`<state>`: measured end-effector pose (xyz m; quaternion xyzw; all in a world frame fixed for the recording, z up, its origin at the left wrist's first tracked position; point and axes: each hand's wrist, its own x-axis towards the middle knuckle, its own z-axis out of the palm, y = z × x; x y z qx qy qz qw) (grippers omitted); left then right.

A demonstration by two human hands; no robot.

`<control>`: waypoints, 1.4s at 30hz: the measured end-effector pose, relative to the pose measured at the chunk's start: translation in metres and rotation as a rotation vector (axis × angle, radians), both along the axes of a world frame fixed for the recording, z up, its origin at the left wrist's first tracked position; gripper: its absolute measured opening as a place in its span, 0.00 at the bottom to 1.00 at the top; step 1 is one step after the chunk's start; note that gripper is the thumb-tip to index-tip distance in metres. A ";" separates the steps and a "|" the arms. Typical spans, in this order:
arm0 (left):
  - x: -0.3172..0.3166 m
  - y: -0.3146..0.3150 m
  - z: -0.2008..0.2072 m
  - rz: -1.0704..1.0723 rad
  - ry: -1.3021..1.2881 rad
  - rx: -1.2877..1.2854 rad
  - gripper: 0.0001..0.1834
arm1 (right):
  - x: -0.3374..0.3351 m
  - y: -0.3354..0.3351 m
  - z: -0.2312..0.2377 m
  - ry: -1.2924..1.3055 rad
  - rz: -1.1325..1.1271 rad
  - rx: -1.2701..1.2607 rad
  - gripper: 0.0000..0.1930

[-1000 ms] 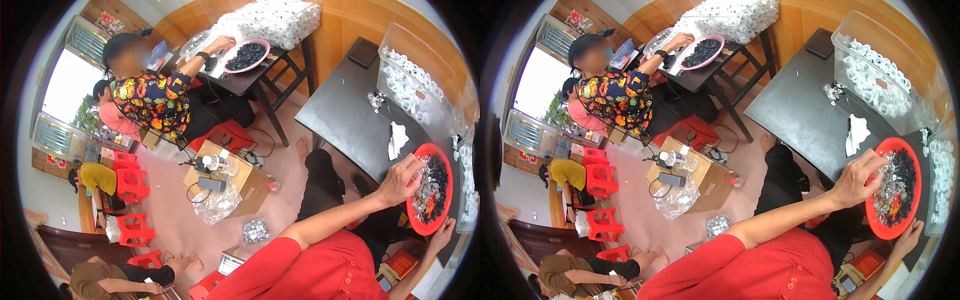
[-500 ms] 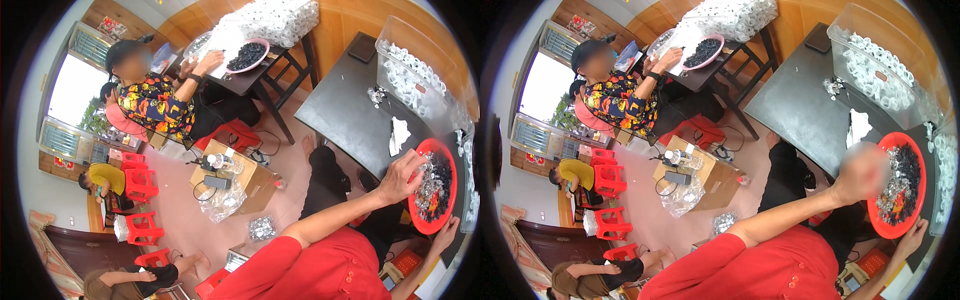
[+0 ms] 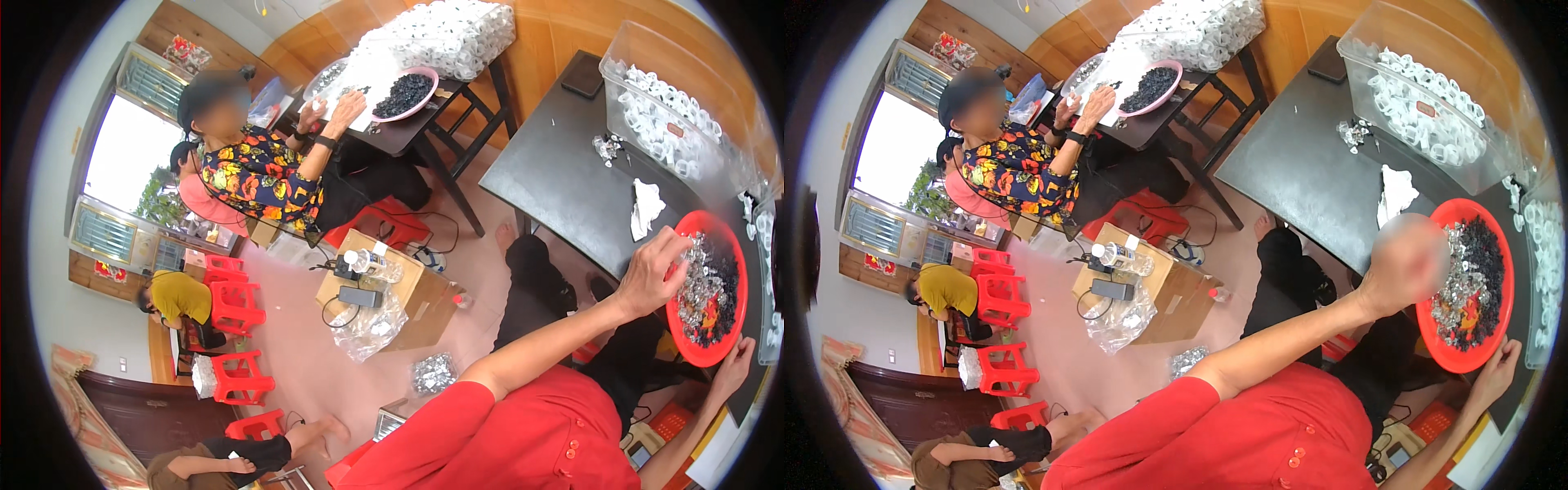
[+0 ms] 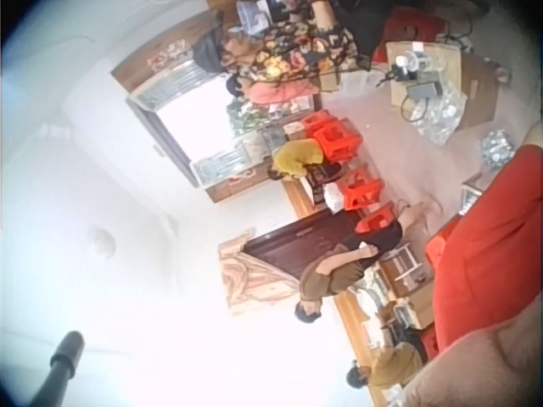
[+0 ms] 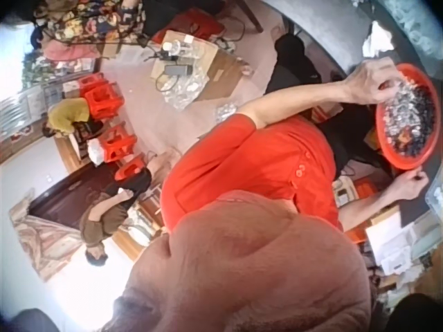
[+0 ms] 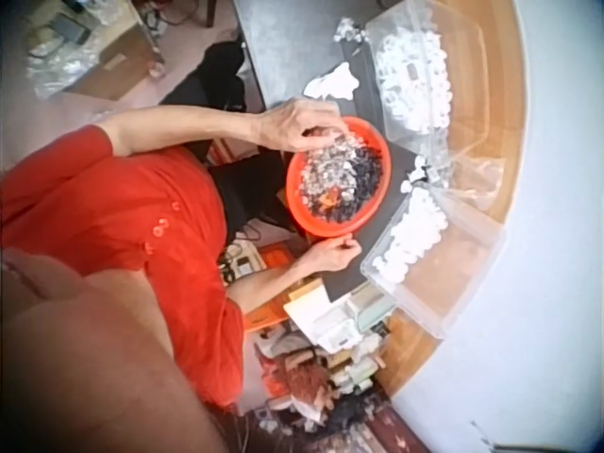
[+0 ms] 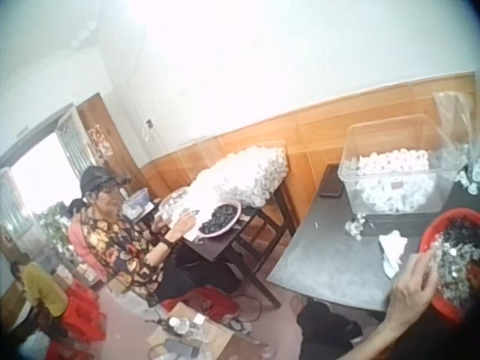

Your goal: Sorting small plastic and metal components into separate containers.

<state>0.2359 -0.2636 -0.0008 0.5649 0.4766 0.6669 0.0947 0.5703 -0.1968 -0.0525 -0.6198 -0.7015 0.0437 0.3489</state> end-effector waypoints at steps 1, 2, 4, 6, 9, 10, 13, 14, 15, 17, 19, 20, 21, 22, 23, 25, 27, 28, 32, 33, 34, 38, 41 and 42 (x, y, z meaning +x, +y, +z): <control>0.000 0.000 0.000 0.010 0.009 0.007 0.12 | 0.002 0.001 -0.002 0.003 0.001 -0.005 0.14; 0.000 0.000 0.000 0.020 0.019 0.013 0.11 | 0.005 0.003 -0.005 0.014 0.010 0.007 0.14; 0.002 0.000 0.001 0.022 0.021 0.014 0.11 | 0.008 0.007 -0.010 0.029 0.025 0.020 0.14; 0.003 0.000 0.000 0.028 0.014 0.020 0.11 | 0.011 0.009 -0.010 0.024 0.030 0.037 0.14; 0.003 -0.001 0.000 0.048 0.016 0.038 0.11 | 0.012 0.009 -0.011 -0.011 0.012 0.052 0.14; 0.004 -0.001 0.000 0.051 0.023 0.040 0.11 | 0.012 0.010 -0.010 -0.014 0.016 0.057 0.14; 0.004 -0.001 0.001 0.057 0.028 0.042 0.11 | 0.011 0.009 -0.008 -0.039 -0.006 0.030 0.14; 0.004 -0.001 0.000 0.058 0.027 0.040 0.11 | 0.012 0.010 -0.009 -0.039 -0.005 0.027 0.14; 0.004 -0.001 0.001 0.056 0.029 0.042 0.11 | 0.010 0.010 -0.008 -0.036 -0.008 0.023 0.14; 0.003 -0.002 0.001 0.065 0.045 0.034 0.10 | 0.006 0.007 -0.006 -0.033 -0.014 0.036 0.14; 0.004 -0.002 0.001 0.060 0.047 0.028 0.10 | 0.004 0.007 -0.007 -0.026 -0.017 0.044 0.14; 0.004 -0.002 0.001 0.056 0.046 0.022 0.10 | 0.006 0.008 -0.008 0.011 0.004 0.051 0.14; 0.005 -0.002 0.000 0.055 0.047 0.020 0.10 | 0.006 0.007 -0.008 0.045 0.026 0.056 0.14; 0.005 -0.001 0.000 0.062 0.056 0.026 0.10 | 0.005 0.007 -0.008 0.045 0.025 0.054 0.14; 0.005 0.000 0.000 0.070 0.066 0.033 0.10 | 0.004 0.006 -0.007 0.023 0.001 0.052 0.14; 0.004 -0.001 0.000 0.064 0.061 0.027 0.10 | 0.000 0.003 -0.002 -0.006 -0.028 0.047 0.14; 0.004 -0.001 0.001 0.057 0.058 0.024 0.10 | -0.004 0.001 0.002 -0.037 -0.020 0.059 0.15; 0.004 -0.001 0.002 0.062 0.064 0.024 0.10 | -0.003 0.003 0.000 -0.040 -0.017 0.070 0.15; 0.005 0.000 0.000 0.064 0.069 0.010 0.09 | -0.002 0.003 -0.001 -0.036 -0.043 0.046 0.15; 0.005 0.000 0.000 0.063 0.068 0.009 0.09 | -0.002 0.003 -0.001 -0.040 -0.044 0.048 0.15; 0.005 0.001 0.000 0.066 0.068 0.009 0.09 | -0.003 0.002 -0.001 -0.044 -0.043 0.050 0.14; 0.003 0.001 -0.003 0.088 0.085 0.027 0.09 | -0.005 0.002 -0.001 -0.038 -0.003 0.053 0.13; 0.006 0.001 -0.001 0.076 0.063 0.030 0.10 | 0.000 0.003 -0.003 -0.021 -0.018 0.034 0.12; 0.006 0.001 -0.001 0.079 0.057 0.028 0.10 | 0.003 0.004 -0.004 -0.014 -0.006 0.032 0.12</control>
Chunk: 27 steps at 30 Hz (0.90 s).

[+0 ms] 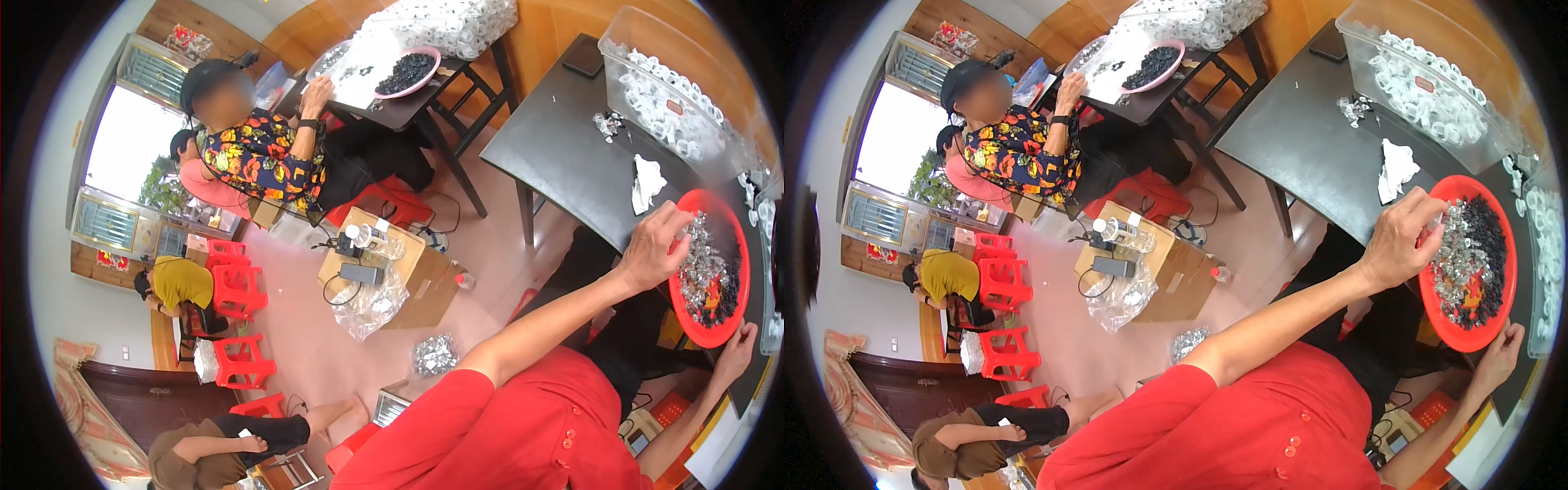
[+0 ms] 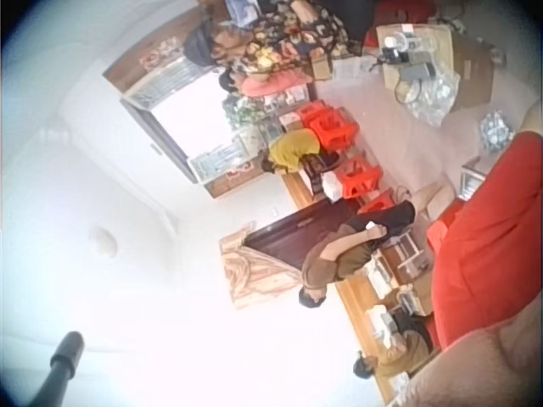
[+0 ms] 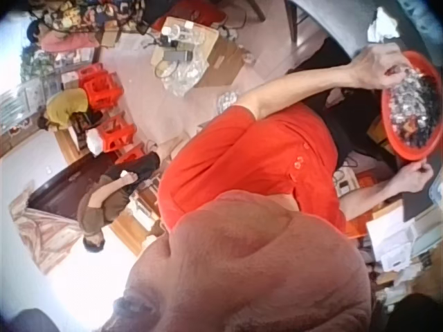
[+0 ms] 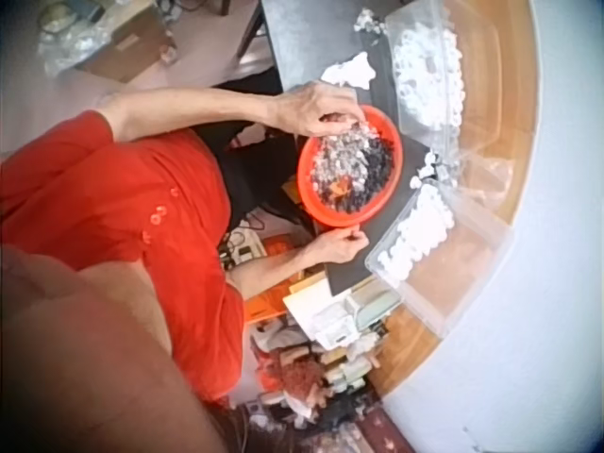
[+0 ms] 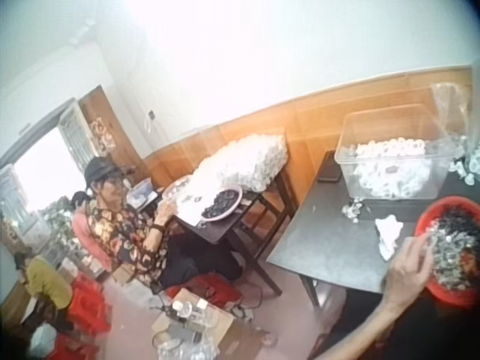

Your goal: Sorting small plastic and metal components into separate containers.

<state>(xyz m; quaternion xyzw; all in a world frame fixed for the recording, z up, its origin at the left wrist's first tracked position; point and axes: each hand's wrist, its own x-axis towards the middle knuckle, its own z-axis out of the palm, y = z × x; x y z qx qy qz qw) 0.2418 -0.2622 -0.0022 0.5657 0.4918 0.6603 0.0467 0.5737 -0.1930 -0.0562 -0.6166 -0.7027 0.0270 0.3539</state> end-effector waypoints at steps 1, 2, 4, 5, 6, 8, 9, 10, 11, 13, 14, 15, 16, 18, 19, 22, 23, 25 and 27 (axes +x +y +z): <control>0.000 0.000 0.000 -0.003 -0.003 -0.006 0.10 | 0.003 0.001 -0.001 0.007 0.012 -0.002 0.12; 0.000 -0.001 -0.001 -0.006 -0.006 -0.012 0.10 | 0.004 0.002 -0.004 0.002 0.015 -0.005 0.12; -0.002 -0.004 -0.001 -0.001 -0.007 -0.018 0.10 | 0.006 0.003 -0.005 0.041 0.045 0.013 0.11; -0.002 -0.005 -0.001 0.001 0.001 -0.025 0.10 | 0.007 0.003 -0.005 0.034 0.046 0.011 0.11; -0.002 -0.004 -0.001 0.003 -0.006 -0.026 0.10 | 0.007 0.002 -0.004 0.004 0.028 -0.012 0.11; -0.002 -0.004 -0.001 0.010 -0.004 0.006 0.10 | 0.009 0.002 -0.007 -0.032 0.007 -0.038 0.11; 0.000 -0.003 -0.001 0.001 -0.016 0.004 0.10 | 0.010 0.002 -0.006 0.024 0.043 -0.015 0.10; 0.000 -0.003 0.000 -0.006 -0.010 -0.004 0.10 | 0.011 0.001 -0.004 0.081 0.077 0.008 0.10; 0.000 -0.001 0.000 -0.015 -0.003 -0.014 0.10 | 0.011 0.002 -0.004 0.014 0.040 0.002 0.09; -0.002 0.003 -0.002 -0.017 0.014 0.008 0.11 | 0.016 0.005 -0.003 -0.037 0.013 0.015 0.08; -0.001 0.008 -0.008 -0.022 0.007 0.010 0.11 | 0.013 0.002 0.002 -0.053 -0.020 0.004 0.09; -0.002 0.009 -0.010 -0.014 0.008 0.007 0.11 | 0.000 -0.003 0.009 -0.060 -0.041 -0.009 0.09; -0.004 0.008 -0.009 -0.008 0.009 0.001 0.11 | -0.009 -0.006 0.015 -0.048 -0.036 0.000 0.09; -0.008 0.004 -0.010 0.030 0.013 -0.020 0.10 | -0.024 -0.009 0.021 -0.060 -0.013 0.037 0.10; -0.007 0.005 -0.010 0.026 0.006 -0.025 0.10 | -0.028 -0.010 0.024 -0.080 -0.013 0.071 0.10; -0.002 0.010 -0.012 0.007 -0.003 0.012 0.10 | -0.027 -0.013 0.025 -0.021 -0.004 0.093 0.12; 0.000 0.012 -0.012 0.007 0.003 0.026 0.10 | -0.025 -0.013 0.026 -0.025 -0.011 0.098 0.12; 0.000 0.012 -0.014 0.004 -0.004 0.042 0.10 | -0.018 -0.012 0.020 0.020 -0.004 0.069 0.12; -0.001 0.010 -0.015 -0.011 -0.009 0.027 0.10 | -0.017 -0.011 0.022 0.069 0.012 0.037 0.12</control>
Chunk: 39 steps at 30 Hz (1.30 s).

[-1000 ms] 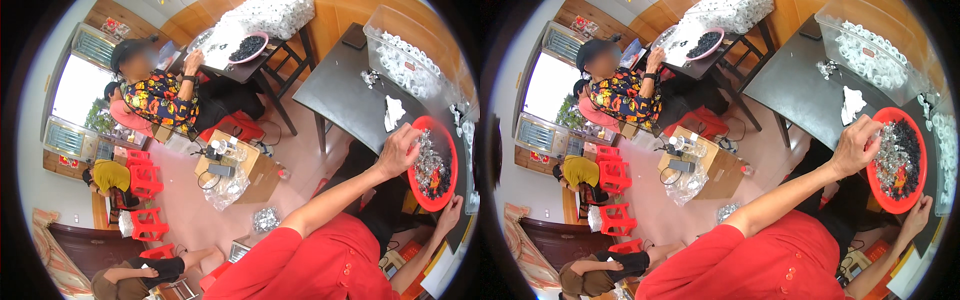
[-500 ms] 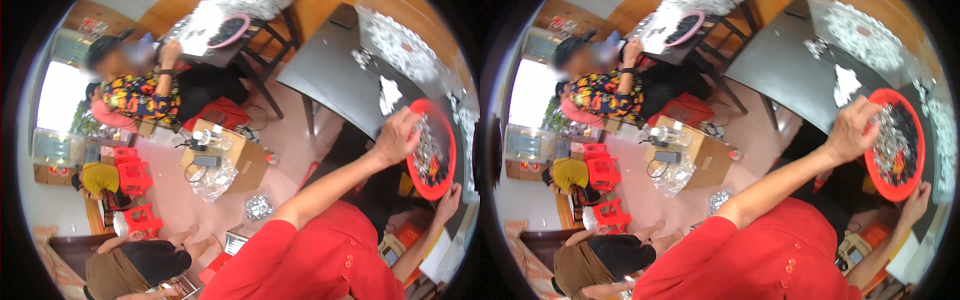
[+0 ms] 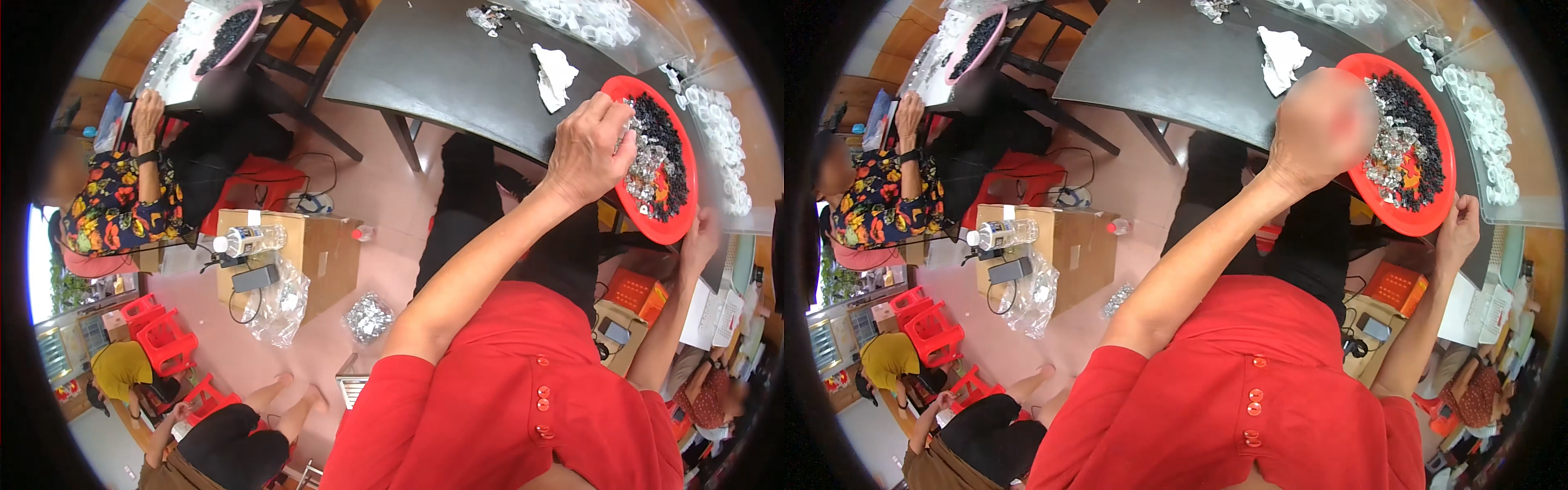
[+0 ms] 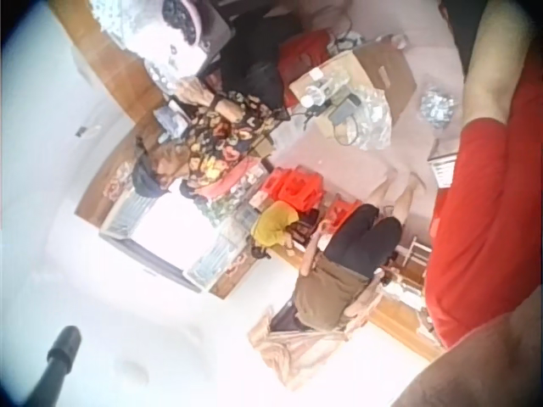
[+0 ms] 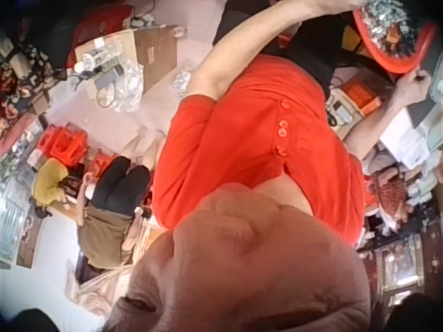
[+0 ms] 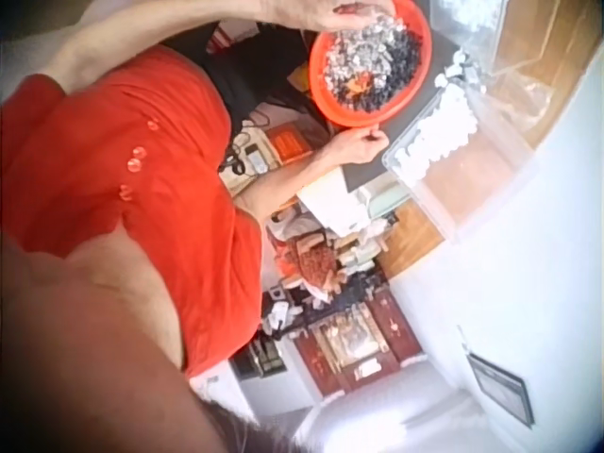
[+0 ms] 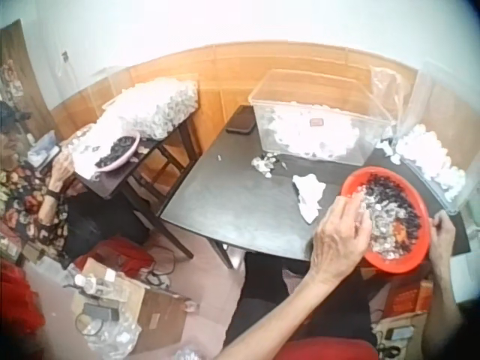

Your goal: Sorting small plastic and metal components into separate containers.

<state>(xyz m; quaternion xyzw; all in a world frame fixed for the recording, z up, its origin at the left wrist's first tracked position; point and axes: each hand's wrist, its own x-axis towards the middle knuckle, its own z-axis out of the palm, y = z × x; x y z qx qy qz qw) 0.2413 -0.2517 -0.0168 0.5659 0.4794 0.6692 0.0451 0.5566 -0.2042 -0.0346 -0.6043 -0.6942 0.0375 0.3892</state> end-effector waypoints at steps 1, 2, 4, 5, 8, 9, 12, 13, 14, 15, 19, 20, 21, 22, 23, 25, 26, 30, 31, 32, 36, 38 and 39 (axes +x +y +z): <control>-0.001 -0.001 0.000 0.004 -0.013 0.000 0.10 | -0.004 -0.002 0.002 -0.045 -0.015 0.011 0.13; -0.001 -0.002 0.000 -0.008 -0.022 0.005 0.10 | -0.007 -0.002 0.004 -0.090 -0.029 0.023 0.13; -0.002 -0.003 -0.001 -0.017 -0.041 0.011 0.10 | -0.008 -0.003 0.004 -0.030 -0.017 0.010 0.13; -0.001 -0.002 0.000 -0.015 -0.047 0.031 0.10 | -0.007 -0.003 0.003 0.041 -0.006 -0.003 0.14; -0.001 -0.003 0.000 -0.021 -0.059 0.031 0.10 | 0.000 0.000 0.000 0.023 -0.018 -0.015 0.14; -0.003 -0.005 0.001 -0.020 -0.067 0.031 0.10 | 0.009 0.006 -0.004 0.042 0.036 -0.016 0.13; -0.002 -0.004 0.000 -0.026 -0.077 0.028 0.10 | 0.009 0.003 -0.002 0.000 0.031 -0.041 0.12; -0.001 -0.004 0.000 -0.038 -0.082 0.028 0.10 | 0.016 0.005 -0.004 0.013 0.054 -0.056 0.12; -0.001 -0.003 0.000 -0.031 -0.081 0.027 0.10 | 0.019 0.006 -0.005 0.014 0.061 -0.057 0.12; -0.002 -0.003 -0.001 -0.034 -0.079 0.029 0.10 | 0.016 0.005 -0.004 0.008 0.062 -0.051 0.11; -0.002 -0.002 0.000 -0.043 -0.074 0.030 0.10 | 0.016 0.005 -0.002 0.001 0.068 -0.037 0.11; -0.001 -0.001 0.000 -0.043 -0.059 0.037 0.10 | 0.018 0.006 -0.003 -0.037 0.079 -0.026 0.11; -0.001 -0.001 0.001 -0.043 -0.065 0.031 0.10 | 0.018 0.007 -0.003 0.022 0.091 -0.022 0.12; -0.001 -0.002 0.001 -0.053 -0.074 0.030 0.10 | 0.015 0.006 -0.001 0.014 0.081 -0.023 0.12; -0.002 -0.002 0.000 -0.043 -0.076 0.031 0.10 | 0.011 0.006 0.000 -0.036 0.047 -0.023 0.12; -0.002 0.000 -0.002 -0.027 -0.071 0.030 0.09 | 0.009 0.007 -0.002 0.012 0.041 -0.049 0.11; 0.000 0.000 -0.002 -0.034 -0.075 0.026 0.09 | 0.010 0.006 -0.001 0.009 0.034 -0.053 0.11; 0.002 0.002 -0.002 -0.027 -0.070 0.029 0.09 | 0.001 0.002 0.003 0.038 0.103 -0.003 0.12; 0.002 0.002 -0.002 -0.015 -0.051 0.022 0.09 | 0.004 0.002 0.003 0.048 0.116 -0.001 0.13; 0.002 0.003 -0.002 -0.004 -0.033 0.015 0.09 | 0.006 0.004 0.003 0.063 0.132 0.005 0.13; 0.000 0.004 -0.005 0.022 -0.020 0.028 0.09 | -0.004 0.003 0.005 -0.072 0.040 0.051 0.15; 0.001 0.005 -0.006 0.027 -0.018 0.032 0.09 | -0.005 0.002 0.005 -0.061 0.035 0.041 0.15; 0.002 0.005 -0.006 0.026 -0.013 0.029 0.09 | -0.004 0.001 0.005 -0.056 0.029 0.039 0.15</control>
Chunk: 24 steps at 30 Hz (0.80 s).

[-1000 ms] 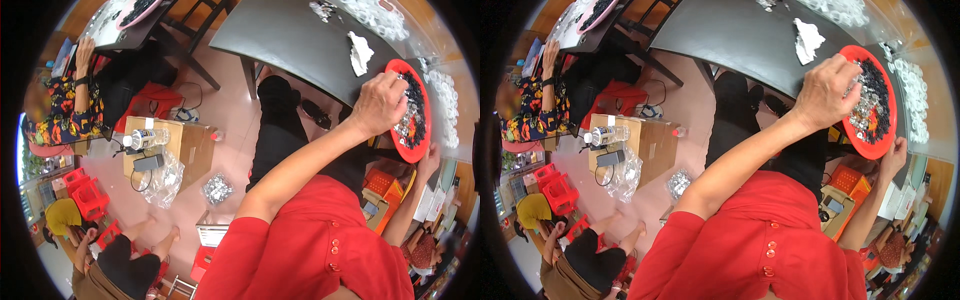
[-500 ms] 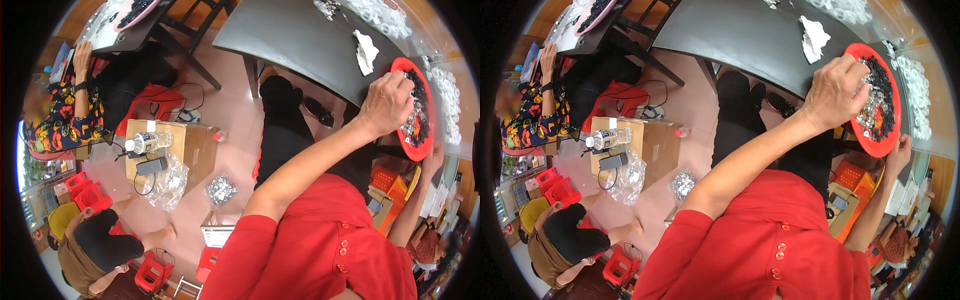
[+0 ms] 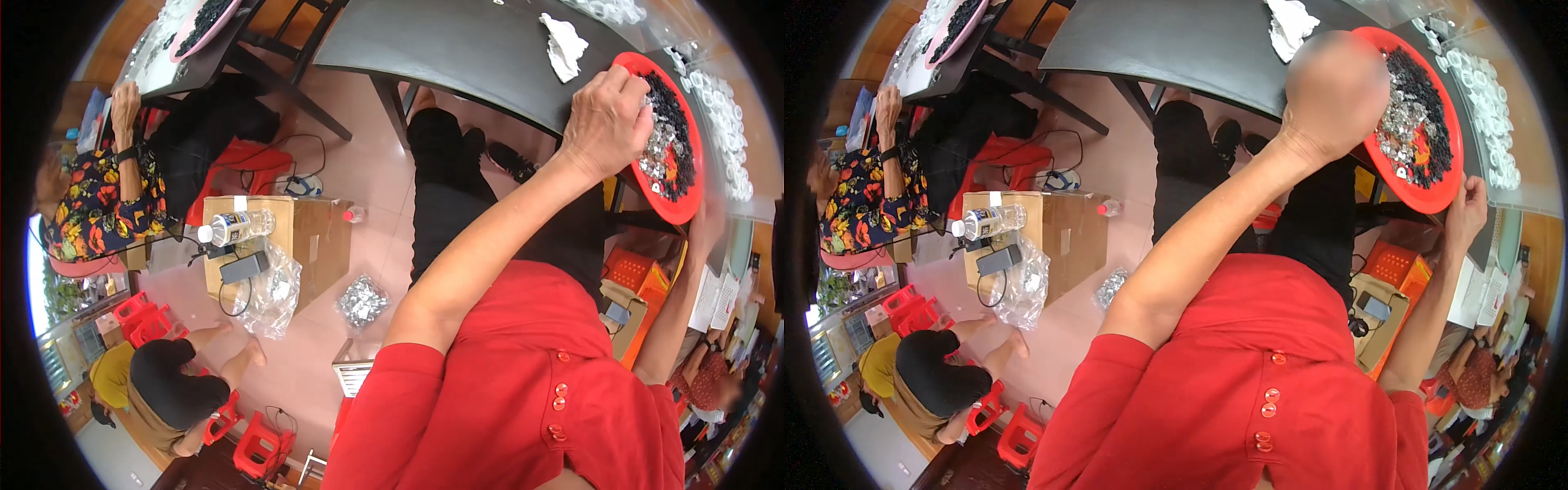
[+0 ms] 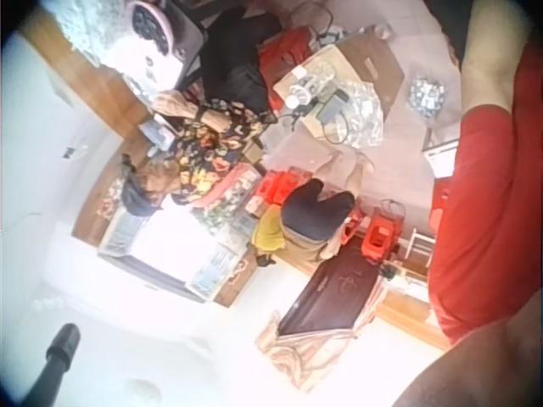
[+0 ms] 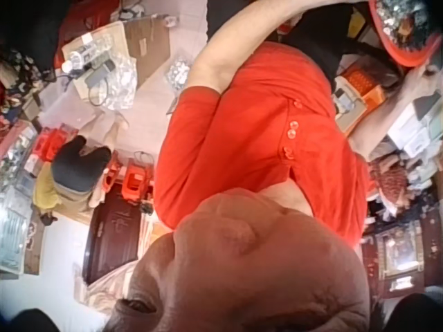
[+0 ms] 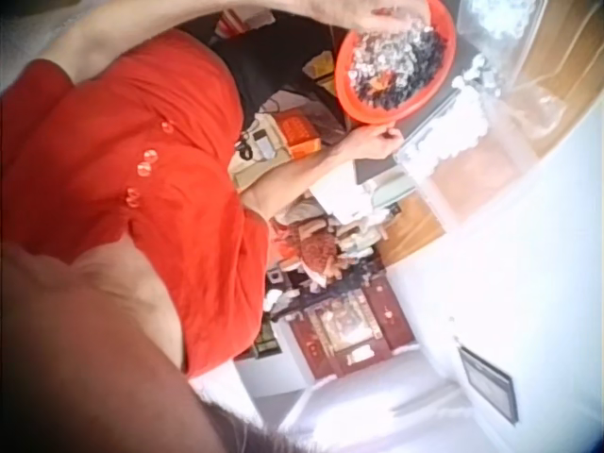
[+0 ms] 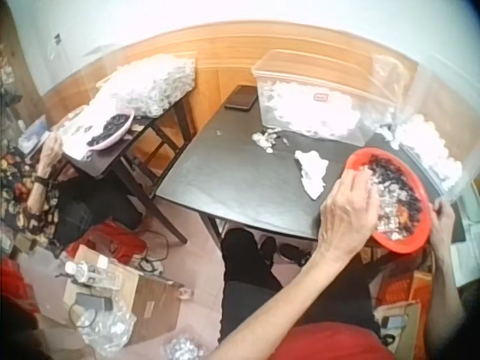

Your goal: Sorting small plastic and metal components into separate containers.

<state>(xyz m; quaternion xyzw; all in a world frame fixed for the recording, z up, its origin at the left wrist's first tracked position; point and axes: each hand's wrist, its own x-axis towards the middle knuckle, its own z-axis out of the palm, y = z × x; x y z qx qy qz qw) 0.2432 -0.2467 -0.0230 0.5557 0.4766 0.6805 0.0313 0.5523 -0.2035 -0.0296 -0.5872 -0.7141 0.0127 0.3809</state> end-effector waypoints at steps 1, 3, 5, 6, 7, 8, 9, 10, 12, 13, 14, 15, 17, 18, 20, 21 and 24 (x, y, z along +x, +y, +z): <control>0.001 0.001 0.000 -0.001 0.005 -0.003 0.09 | 0.001 -0.001 0.000 -0.004 -0.024 -0.009 0.14; 0.001 0.000 0.001 -0.005 0.011 0.000 0.10 | 0.001 -0.003 0.001 -0.005 -0.057 -0.019 0.14; -0.001 -0.001 0.001 0.019 0.044 -0.009 0.10 | -0.001 -0.004 0.001 -0.040 -0.051 0.013 0.14; -0.002 -0.002 0.002 0.012 0.040 -0.026 0.11 | -0.005 -0.006 0.001 -0.049 -0.072 0.020 0.14; -0.002 -0.003 0.002 -0.002 0.039 -0.030 0.11 | -0.007 -0.008 0.003 -0.050 -0.086 0.015 0.14; -0.003 -0.004 0.003 -0.042 0.039 -0.061 0.10 | -0.009 -0.009 0.005 -0.063 -0.092 0.010 0.14; -0.002 -0.004 0.003 -0.084 0.038 -0.091 0.10 | -0.007 -0.008 0.005 -0.077 -0.099 0.006 0.14; -0.002 -0.003 0.003 -0.085 0.039 -0.094 0.10 | 0.003 -0.003 -0.001 0.017 -0.053 -0.030 0.15; -0.001 0.001 0.003 -0.047 0.041 -0.045 0.11 | 0.006 0.001 -0.005 0.033 -0.059 -0.040 0.15; 0.001 0.002 0.003 0.007 0.043 0.013 0.11 | 0.004 0.000 -0.003 0.049 -0.049 -0.038 0.15; 0.003 0.003 0.003 0.002 0.039 0.017 0.11 | 0.003 -0.001 -0.003 0.058 -0.076 -0.043 0.15; 0.002 0.003 0.002 -0.001 0.042 0.012 0.11 | 0.003 -0.001 -0.004 0.060 -0.078 -0.048 0.15; 0.001 0.004 0.000 -0.018 0.063 -0.015 0.12 | 0.003 0.002 -0.005 0.036 -0.116 -0.083 0.13; -0.001 0.002 0.002 -0.008 0.069 -0.017 0.12 | 0.000 0.004 -0.003 0.041 -0.106 -0.084 0.13; -0.001 0.001 0.004 -0.015 0.021 0.008 0.11 | 0.000 0.001 0.003 -0.117 -0.150 -0.048 0.13; -0.005 0.003 -0.002 -0.055 0.074 -0.034 0.10 | 0.001 0.002 0.001 -0.040 -0.074 -0.019 0.12; -0.003 -0.003 0.007 -0.028 0.058 -0.032 0.10 | 0.033 0.012 -0.015 0.006 -0.038 -0.107 0.09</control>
